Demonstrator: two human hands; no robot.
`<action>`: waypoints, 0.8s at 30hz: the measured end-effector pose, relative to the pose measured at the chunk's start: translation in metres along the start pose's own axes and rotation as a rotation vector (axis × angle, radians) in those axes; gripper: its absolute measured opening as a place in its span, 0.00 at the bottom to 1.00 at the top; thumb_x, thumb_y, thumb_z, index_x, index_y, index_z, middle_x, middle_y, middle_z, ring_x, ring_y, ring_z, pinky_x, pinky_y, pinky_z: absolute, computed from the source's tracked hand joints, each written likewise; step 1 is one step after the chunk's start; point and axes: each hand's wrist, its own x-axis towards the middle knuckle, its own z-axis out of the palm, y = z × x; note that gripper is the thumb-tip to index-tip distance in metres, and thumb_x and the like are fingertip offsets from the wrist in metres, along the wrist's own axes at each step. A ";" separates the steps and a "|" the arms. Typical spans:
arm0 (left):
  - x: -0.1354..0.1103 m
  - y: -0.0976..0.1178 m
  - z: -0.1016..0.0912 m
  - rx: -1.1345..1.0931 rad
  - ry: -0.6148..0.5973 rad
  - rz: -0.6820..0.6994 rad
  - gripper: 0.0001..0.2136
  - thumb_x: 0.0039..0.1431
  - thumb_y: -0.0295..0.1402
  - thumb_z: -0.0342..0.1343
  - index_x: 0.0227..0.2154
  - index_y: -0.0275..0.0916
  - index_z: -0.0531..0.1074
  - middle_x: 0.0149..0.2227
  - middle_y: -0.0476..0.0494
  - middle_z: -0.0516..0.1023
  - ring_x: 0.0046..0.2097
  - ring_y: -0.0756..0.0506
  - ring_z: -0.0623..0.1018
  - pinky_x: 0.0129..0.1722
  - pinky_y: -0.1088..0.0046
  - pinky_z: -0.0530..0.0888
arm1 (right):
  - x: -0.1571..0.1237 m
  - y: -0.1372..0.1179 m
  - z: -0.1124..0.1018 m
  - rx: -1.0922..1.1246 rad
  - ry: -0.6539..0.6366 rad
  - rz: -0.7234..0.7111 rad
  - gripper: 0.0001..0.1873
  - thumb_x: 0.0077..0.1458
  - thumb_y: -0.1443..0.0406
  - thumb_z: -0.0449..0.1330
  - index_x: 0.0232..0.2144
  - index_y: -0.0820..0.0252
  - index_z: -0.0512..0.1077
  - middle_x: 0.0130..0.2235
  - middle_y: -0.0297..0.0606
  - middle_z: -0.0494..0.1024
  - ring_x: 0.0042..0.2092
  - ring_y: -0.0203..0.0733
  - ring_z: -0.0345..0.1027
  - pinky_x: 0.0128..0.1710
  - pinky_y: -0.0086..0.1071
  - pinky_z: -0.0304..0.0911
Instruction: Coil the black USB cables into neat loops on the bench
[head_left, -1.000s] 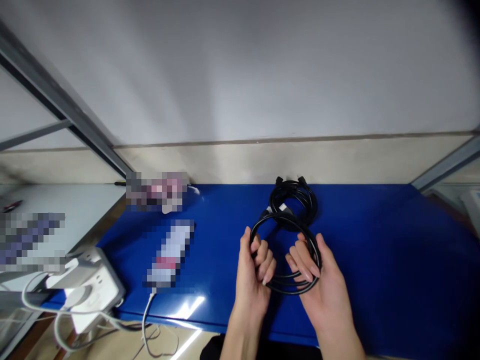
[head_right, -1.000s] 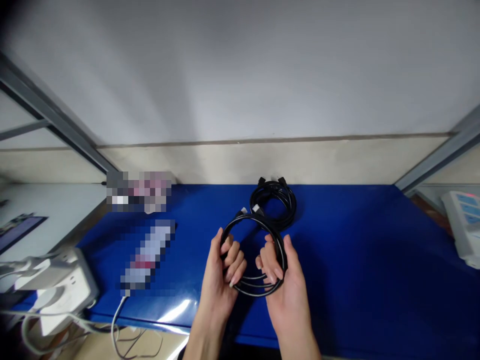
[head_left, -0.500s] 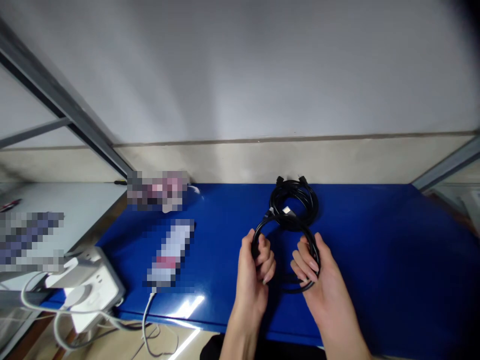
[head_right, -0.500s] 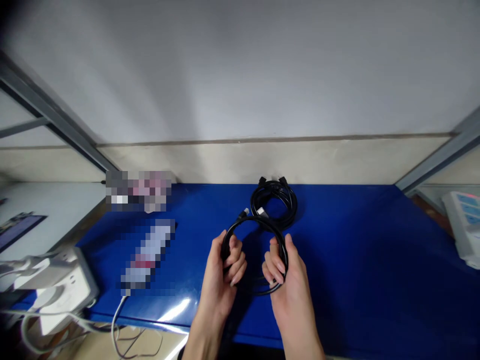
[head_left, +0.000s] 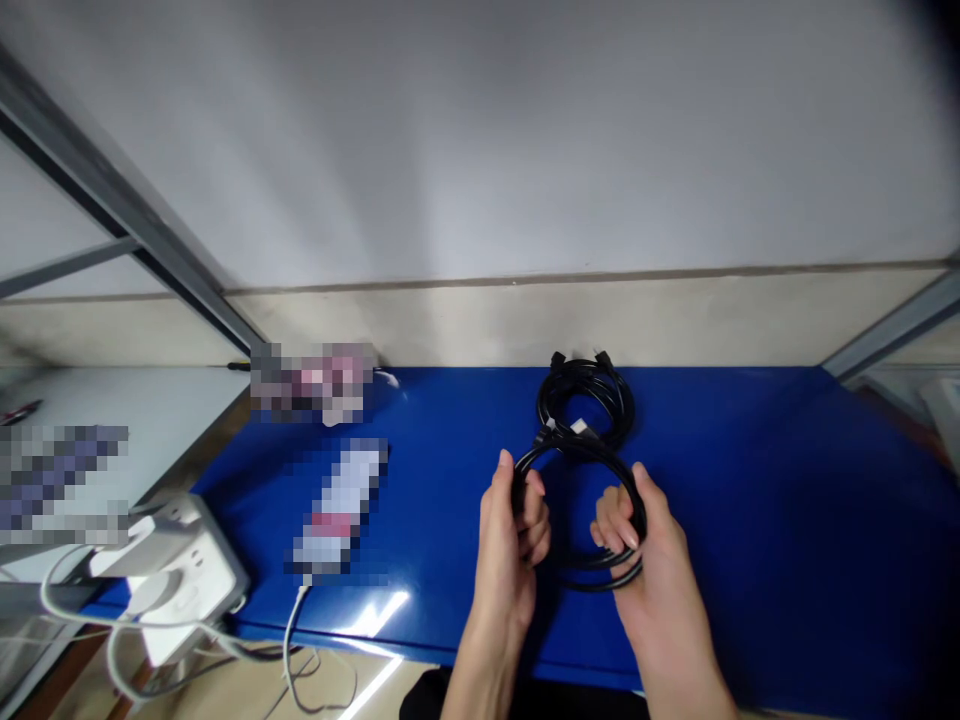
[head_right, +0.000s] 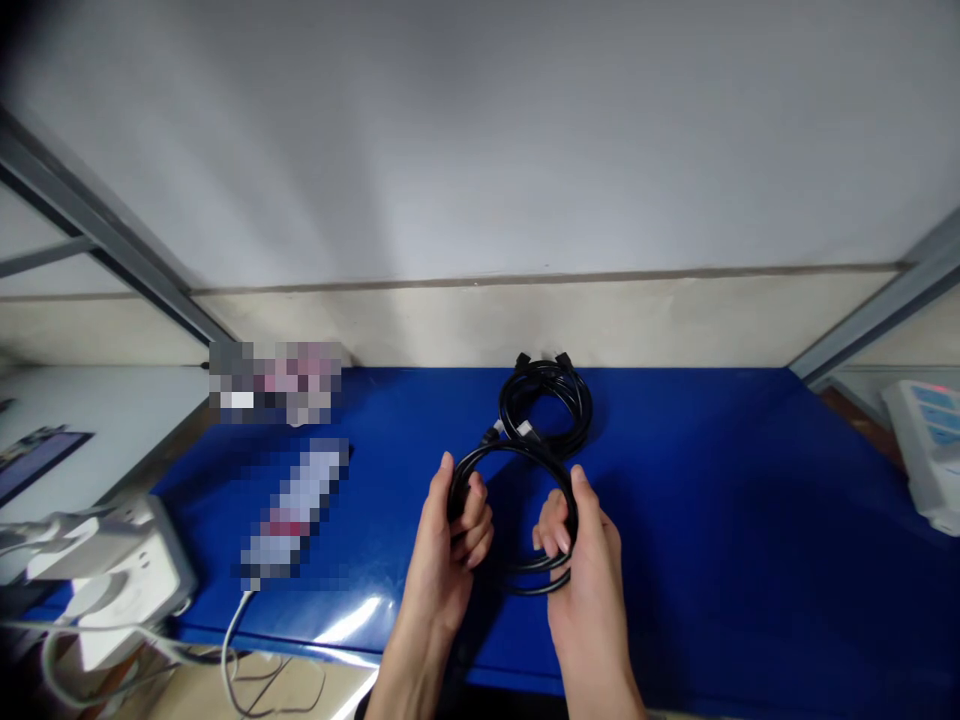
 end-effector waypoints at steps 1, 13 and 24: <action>0.000 0.000 0.001 0.004 -0.003 -0.010 0.29 0.59 0.62 0.65 0.27 0.40 0.66 0.19 0.63 0.47 0.20 0.56 0.42 0.17 0.79 0.44 | 0.000 0.000 0.000 -0.005 0.003 -0.022 0.32 0.60 0.47 0.71 0.19 0.54 0.58 0.19 0.25 0.57 0.23 0.32 0.50 0.25 0.30 0.55; 0.003 0.001 -0.001 -0.096 -0.015 -0.024 0.29 0.56 0.60 0.70 0.26 0.41 0.64 0.18 0.64 0.49 0.19 0.57 0.43 0.14 0.82 0.50 | -0.008 0.010 0.011 0.079 0.017 -0.100 0.36 0.64 0.38 0.63 0.19 0.55 0.60 0.16 0.23 0.51 0.18 0.29 0.42 0.20 0.31 0.44; 0.000 -0.002 0.006 0.047 0.028 0.129 0.26 0.62 0.59 0.66 0.48 0.40 0.75 0.19 0.64 0.50 0.20 0.55 0.43 0.16 0.81 0.46 | -0.007 0.014 0.012 -0.020 0.046 -0.308 0.18 0.62 0.48 0.71 0.43 0.53 0.77 0.22 0.20 0.55 0.21 0.29 0.44 0.20 0.28 0.43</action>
